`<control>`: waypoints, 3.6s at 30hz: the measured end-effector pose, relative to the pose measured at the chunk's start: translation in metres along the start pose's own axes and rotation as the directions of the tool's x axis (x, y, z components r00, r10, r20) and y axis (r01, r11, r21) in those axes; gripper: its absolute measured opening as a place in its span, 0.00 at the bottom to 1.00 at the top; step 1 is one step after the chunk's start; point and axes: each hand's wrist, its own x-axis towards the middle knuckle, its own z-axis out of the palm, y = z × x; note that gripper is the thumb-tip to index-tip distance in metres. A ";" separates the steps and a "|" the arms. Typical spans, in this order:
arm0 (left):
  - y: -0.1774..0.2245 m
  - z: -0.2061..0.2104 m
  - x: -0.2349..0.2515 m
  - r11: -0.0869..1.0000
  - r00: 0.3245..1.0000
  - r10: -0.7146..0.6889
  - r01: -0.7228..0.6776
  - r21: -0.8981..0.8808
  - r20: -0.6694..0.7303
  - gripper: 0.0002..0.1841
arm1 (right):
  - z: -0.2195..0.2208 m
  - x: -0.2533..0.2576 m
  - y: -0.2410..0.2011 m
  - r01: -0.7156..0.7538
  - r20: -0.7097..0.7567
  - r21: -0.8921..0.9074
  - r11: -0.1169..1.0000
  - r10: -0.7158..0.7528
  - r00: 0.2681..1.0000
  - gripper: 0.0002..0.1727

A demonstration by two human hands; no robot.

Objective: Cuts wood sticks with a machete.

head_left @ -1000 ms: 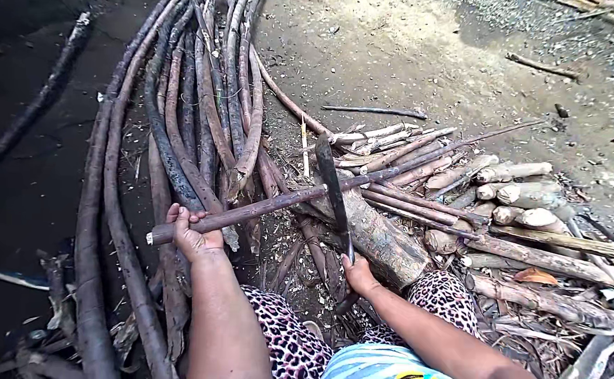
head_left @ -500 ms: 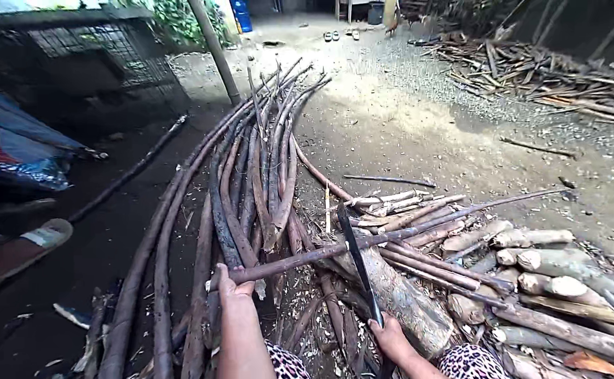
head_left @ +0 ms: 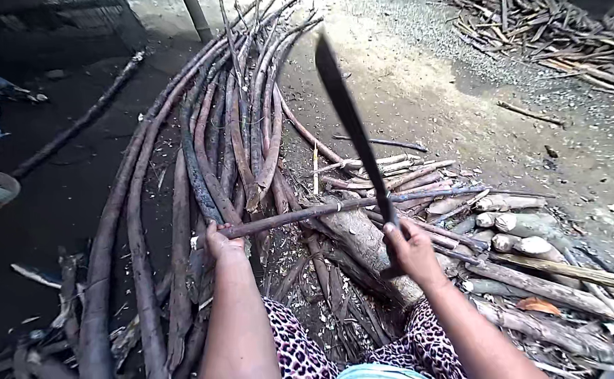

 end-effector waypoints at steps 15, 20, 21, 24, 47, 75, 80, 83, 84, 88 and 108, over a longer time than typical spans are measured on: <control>0.002 -0.003 0.002 0.991 0.992 -0.115 0.117 -0.060 0.043 0.05 | 0.054 -0.021 0.110 -0.427 0.196 -0.607 0.670 0.648 0.736 0.28; 0.011 -0.002 -0.004 0.995 0.994 -0.064 0.071 -0.075 0.092 0.07 | 0.031 -0.002 0.075 -0.356 0.254 -0.687 0.634 0.668 0.700 0.26; 0.017 -0.002 -0.001 0.993 0.991 -0.043 0.056 -0.103 0.126 0.08 | 0.024 0.005 0.074 -0.319 0.284 -0.675 0.666 0.633 0.721 0.25; 0.028 -0.008 0.014 0.983 0.974 -0.022 0.062 -0.173 0.224 0.10 | -0.004 0.026 0.091 -0.289 0.409 -0.568 0.771 0.569 0.714 0.20; 0.006 -0.008 0.011 0.997 0.998 -0.063 0.062 -0.055 -0.016 0.06 | 0.011 0.044 0.012 0.240 -0.434 0.254 0.937 -0.111 0.894 0.27; 0.027 -0.028 0.018 0.974 0.969 -0.228 0.228 0.012 0.094 0.14 | 0.043 -0.001 0.107 -0.520 0.311 -0.362 0.774 0.626 0.715 0.24; 0.020 -0.022 0.013 0.985 0.994 -0.093 0.084 -0.149 -0.050 0.06 | 0.076 -0.031 0.116 -0.470 0.276 -0.468 0.748 0.629 0.726 0.27; 0.022 -0.022 0.025 0.983 0.998 -0.046 0.039 -0.181 -0.032 0.05 | 0.058 -0.013 0.103 -0.531 0.321 -0.312 0.788 0.614 0.722 0.23; 0.023 -0.023 0.030 0.979 0.999 -0.033 0.029 -0.199 -0.013 0.05 | 0.050 -0.009 0.093 -0.564 0.340 -0.219 0.796 0.604 0.721 0.21; 0.014 -0.023 0.042 0.959 0.995 -0.043 0.068 -0.277 0.095 0.07 | 0.021 0.007 0.037 -0.508 0.336 -0.070 0.859 0.500 0.798 0.18; 0.003 -0.015 0.034 0.978 0.976 -0.068 0.106 -0.178 0.207 0.09 | 0.071 0.003 0.093 -0.511 0.212 -0.543 0.667 0.697 0.685 0.27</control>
